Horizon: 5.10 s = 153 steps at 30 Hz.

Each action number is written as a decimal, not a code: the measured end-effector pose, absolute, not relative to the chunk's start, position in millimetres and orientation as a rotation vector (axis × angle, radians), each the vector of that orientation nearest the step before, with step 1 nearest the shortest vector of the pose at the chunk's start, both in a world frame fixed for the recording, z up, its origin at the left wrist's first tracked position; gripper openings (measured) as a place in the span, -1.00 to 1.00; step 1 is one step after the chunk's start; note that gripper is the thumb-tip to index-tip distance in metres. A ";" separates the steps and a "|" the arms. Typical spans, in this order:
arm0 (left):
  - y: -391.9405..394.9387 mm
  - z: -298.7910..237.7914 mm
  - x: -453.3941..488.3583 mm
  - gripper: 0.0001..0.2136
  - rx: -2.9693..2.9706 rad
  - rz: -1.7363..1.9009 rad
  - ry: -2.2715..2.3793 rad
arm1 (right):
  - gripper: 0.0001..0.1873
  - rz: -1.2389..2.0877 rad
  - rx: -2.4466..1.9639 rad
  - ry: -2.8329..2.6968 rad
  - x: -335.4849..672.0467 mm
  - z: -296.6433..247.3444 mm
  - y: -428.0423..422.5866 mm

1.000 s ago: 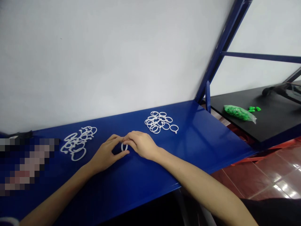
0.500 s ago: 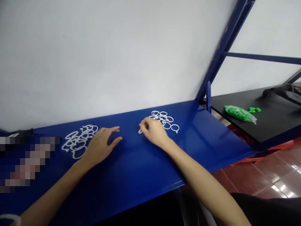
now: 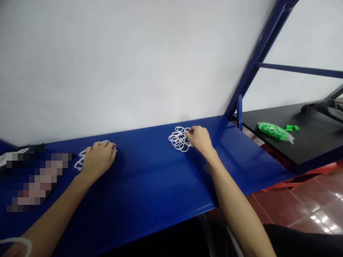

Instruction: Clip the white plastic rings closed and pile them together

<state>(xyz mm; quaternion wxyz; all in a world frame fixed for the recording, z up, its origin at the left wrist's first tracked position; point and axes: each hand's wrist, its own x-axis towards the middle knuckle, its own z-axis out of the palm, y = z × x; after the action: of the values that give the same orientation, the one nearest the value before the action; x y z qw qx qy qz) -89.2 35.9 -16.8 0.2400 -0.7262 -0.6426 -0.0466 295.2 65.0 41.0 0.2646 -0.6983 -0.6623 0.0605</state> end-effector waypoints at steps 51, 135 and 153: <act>-2.8 -15.9 -2.2 -0.62 -2.762 -1.111 -1.418 | -0.90 0.604 -0.913 -2.178 207.4 2.6 14.8; -6.3 -0.6 -2.1 -0.94 -2.726 -1.067 -1.006 | -0.74 1.121 -0.915 -1.830 206.6 2.1 16.5; -3.4 -9.9 -3.6 -0.70 -2.757 -0.848 -1.119 | -0.86 0.777 -0.893 -2.151 206.6 3.5 12.1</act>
<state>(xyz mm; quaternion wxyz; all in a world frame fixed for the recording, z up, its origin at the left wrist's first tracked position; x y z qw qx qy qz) -3.6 -3.4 -9.9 0.0237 -0.8909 -0.3615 -0.2740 206.6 12.1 3.5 0.3366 -0.3426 -0.8250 0.2979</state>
